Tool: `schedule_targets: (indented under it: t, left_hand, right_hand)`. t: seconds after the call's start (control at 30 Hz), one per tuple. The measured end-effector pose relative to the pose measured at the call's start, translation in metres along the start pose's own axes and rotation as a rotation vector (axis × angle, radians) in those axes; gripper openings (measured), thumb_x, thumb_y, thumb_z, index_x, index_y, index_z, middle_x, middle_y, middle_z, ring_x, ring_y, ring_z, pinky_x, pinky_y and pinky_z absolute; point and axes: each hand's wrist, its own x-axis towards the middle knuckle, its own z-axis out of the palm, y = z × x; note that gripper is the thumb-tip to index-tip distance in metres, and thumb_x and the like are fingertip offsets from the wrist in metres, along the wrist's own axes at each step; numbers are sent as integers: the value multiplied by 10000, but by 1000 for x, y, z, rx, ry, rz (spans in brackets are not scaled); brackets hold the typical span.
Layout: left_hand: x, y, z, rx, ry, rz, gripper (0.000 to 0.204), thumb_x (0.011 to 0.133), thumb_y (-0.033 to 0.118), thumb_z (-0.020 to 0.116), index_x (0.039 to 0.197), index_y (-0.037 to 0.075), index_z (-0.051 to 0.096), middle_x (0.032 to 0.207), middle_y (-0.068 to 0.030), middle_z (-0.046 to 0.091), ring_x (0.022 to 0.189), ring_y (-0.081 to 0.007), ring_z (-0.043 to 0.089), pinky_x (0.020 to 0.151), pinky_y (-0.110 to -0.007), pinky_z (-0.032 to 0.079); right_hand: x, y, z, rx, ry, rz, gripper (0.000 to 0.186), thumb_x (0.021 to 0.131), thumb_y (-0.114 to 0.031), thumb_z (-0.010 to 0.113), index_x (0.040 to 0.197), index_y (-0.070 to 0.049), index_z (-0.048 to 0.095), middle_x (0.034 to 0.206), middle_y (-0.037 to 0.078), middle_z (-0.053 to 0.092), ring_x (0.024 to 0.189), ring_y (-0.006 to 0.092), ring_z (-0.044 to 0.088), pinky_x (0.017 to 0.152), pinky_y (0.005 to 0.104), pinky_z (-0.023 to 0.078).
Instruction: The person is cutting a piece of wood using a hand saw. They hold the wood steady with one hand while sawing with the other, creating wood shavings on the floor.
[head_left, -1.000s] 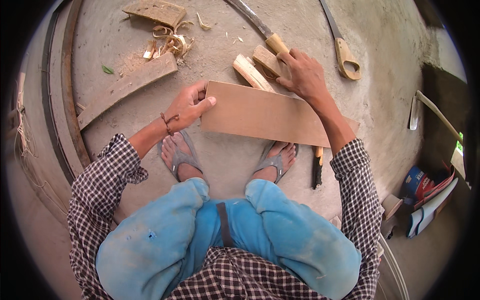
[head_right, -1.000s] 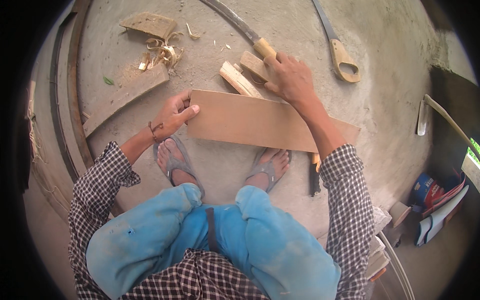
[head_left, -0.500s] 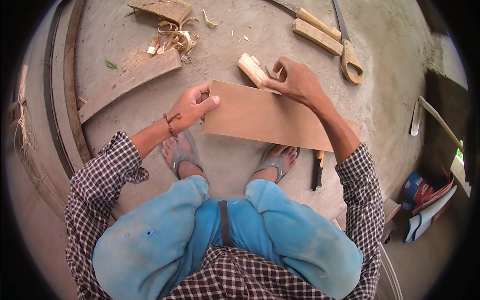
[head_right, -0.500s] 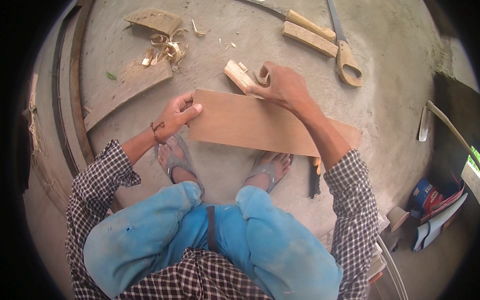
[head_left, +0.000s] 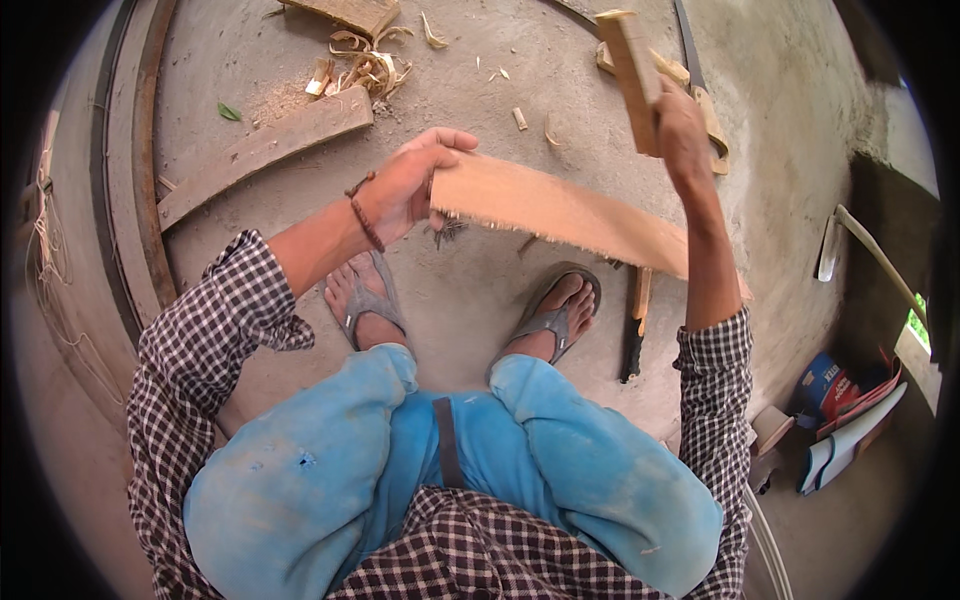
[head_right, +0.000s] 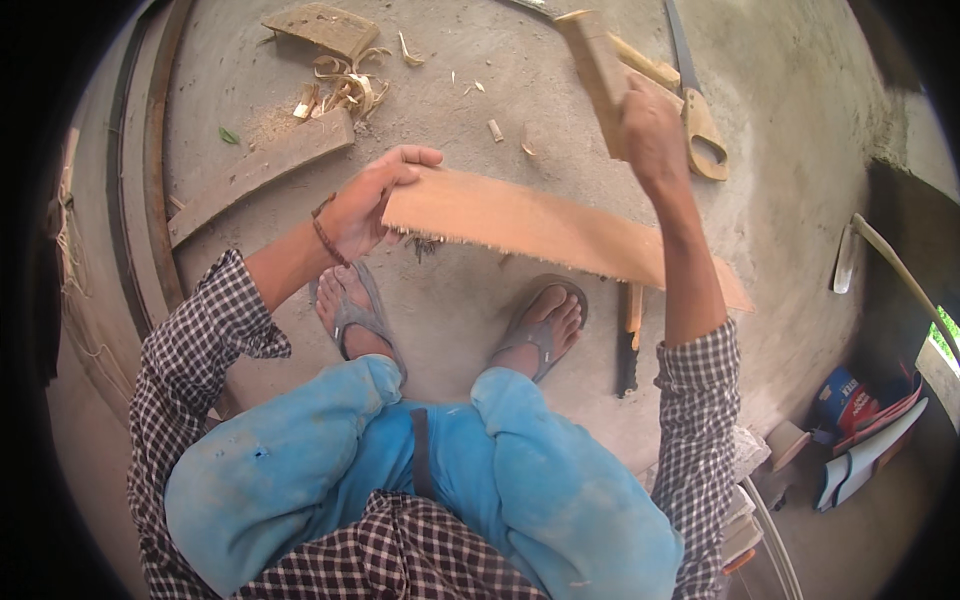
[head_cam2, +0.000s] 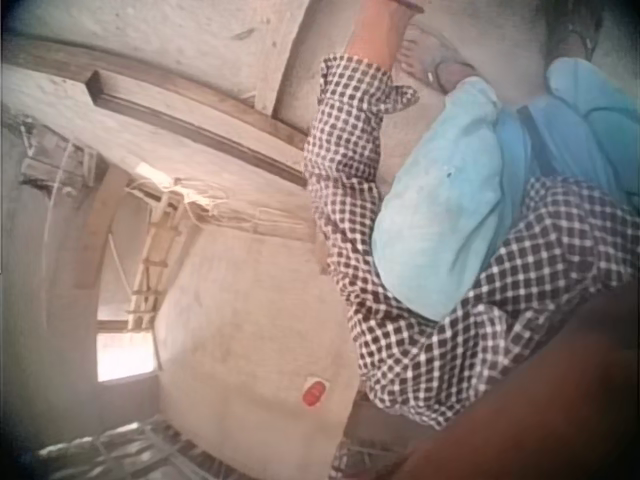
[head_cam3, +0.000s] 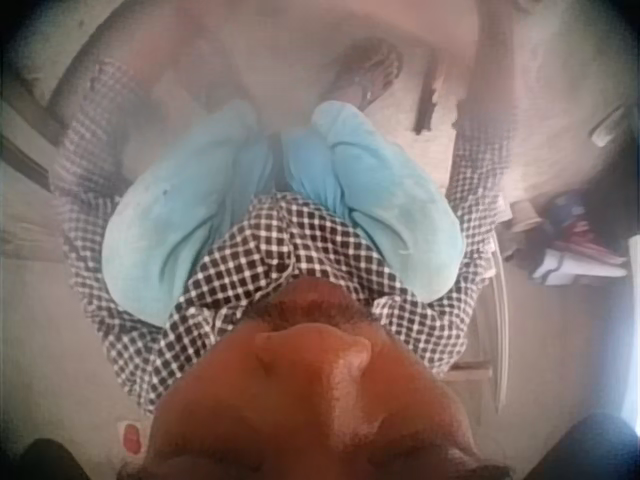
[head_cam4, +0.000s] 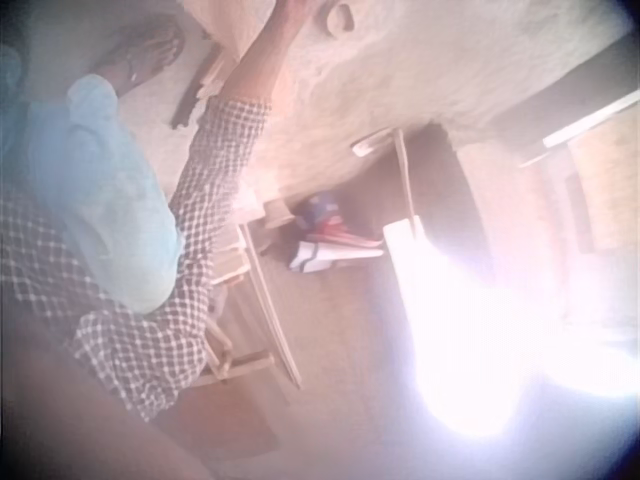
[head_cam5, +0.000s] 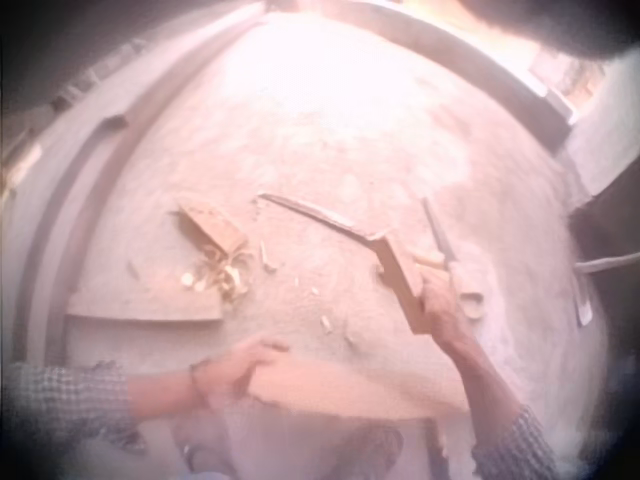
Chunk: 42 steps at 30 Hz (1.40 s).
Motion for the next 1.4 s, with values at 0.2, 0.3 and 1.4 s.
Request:
schedule_targets:
  t: [0.2, 0.3, 1.4]
  left_hand:
    - [16, 23, 16, 20, 186, -70, 643, 1009, 677, 508, 1110, 48, 603, 779, -43, 618, 631, -175, 690, 466, -255, 541]
    - [14, 41, 23, 17, 151, -143, 665, 1011, 700, 478, 1141, 56, 585, 742, -31, 608, 572, -171, 682, 442, -257, 545]
    - [66, 32, -5, 390, 47, 293, 500, 1078, 312, 586, 1458, -3, 512, 1257, -126, 671, 1081, -217, 704, 929, -375, 621]
  right_hand:
    - [-73, -68, -55, 176, -136, 51, 505, 981, -399, 609, 1240, 32, 657, 955, 134, 661, 852, 265, 661, 740, 416, 548]
    - [-88, -62, -38, -243, 30, -226, 484, 915, -325, 744, 1258, 4, 650, 1051, 143, 660, 982, 307, 664, 850, 411, 528]
    - [-19, -27, 6, -362, -303, -465, 481, 914, -210, 755, 1379, -160, 642, 1167, 115, 668, 1070, 331, 659, 949, 442, 539]
